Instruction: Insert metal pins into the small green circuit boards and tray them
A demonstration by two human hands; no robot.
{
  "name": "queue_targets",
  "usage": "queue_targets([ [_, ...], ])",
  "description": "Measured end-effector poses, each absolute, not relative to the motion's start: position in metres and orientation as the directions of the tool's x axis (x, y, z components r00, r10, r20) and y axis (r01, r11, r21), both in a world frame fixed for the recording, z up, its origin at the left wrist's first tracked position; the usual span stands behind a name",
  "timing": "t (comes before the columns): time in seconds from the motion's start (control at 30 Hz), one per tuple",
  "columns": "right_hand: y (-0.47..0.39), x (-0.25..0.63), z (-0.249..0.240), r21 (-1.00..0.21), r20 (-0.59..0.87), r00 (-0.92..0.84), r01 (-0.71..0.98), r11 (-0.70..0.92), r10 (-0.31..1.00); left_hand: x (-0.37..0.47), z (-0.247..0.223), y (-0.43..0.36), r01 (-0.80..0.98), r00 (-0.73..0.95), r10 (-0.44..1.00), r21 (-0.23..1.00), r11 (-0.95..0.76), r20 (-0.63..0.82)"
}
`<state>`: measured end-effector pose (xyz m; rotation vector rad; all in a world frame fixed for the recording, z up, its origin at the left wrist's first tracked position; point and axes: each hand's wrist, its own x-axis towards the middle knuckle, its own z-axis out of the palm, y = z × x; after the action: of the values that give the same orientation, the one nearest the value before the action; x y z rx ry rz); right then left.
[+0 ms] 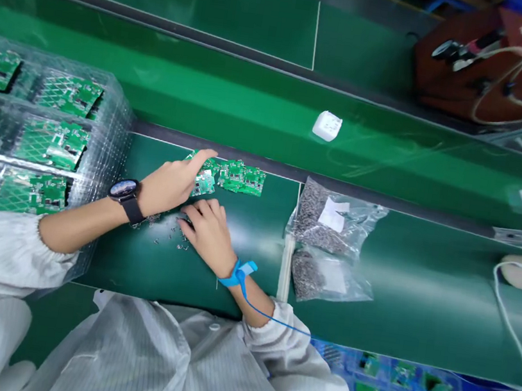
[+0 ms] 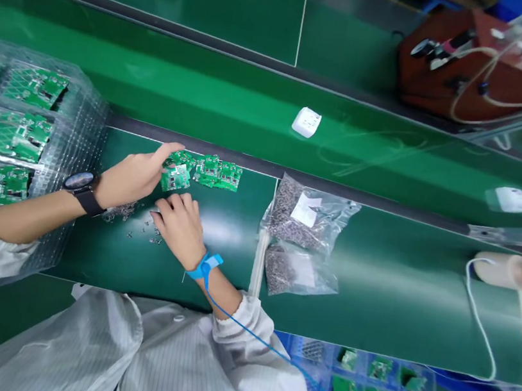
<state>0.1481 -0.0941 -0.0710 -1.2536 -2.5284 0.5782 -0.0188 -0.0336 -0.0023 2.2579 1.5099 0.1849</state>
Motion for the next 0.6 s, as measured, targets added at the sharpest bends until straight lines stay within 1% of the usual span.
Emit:
queue_targets([
  [0.1, -0.093, 0.141, -0.069, -0.426, 0.017, -0.625, 0.702, 0.572, 0.78, -0.019, -0.006, -0.029, 0.819, 0.398, 0.909, 0.493, -0.293, -0.121],
  [0.17, -0.093, 0.137, -0.069, -0.423, -0.002, -0.631, 0.703, 0.571, 0.776, -0.02, -0.007, -0.026, 0.808, 0.388, 0.913, 0.524, -0.269, -0.129],
  [0.33, -0.094, 0.134, -0.068, -0.461, -0.006, -0.629, 0.692, 0.556, 0.778, -0.025, -0.006, -0.021, 0.813, 0.356, 0.917, 0.543, -0.209, -0.18],
  [0.47, -0.093, 0.132, -0.07, -0.5, 0.002, -0.639, 0.666, 0.554, 0.77, -0.027, -0.007, -0.018, 0.785, 0.328, 0.924, 0.6, -0.152, -0.195],
  [0.53, -0.092, 0.131, -0.07, -0.542, 0.018, -0.637, 0.641, 0.543, 0.77, -0.028, -0.008, -0.018, 0.755, 0.309, 0.927, 0.648, -0.102, -0.214],
  [0.6, -0.089, 0.134, -0.068, -0.655, 0.054, -0.618, 0.571, 0.495, 0.784, -0.028, -0.008, -0.018, 0.727, 0.27, 0.935, 0.686, -0.041, -0.231],
])
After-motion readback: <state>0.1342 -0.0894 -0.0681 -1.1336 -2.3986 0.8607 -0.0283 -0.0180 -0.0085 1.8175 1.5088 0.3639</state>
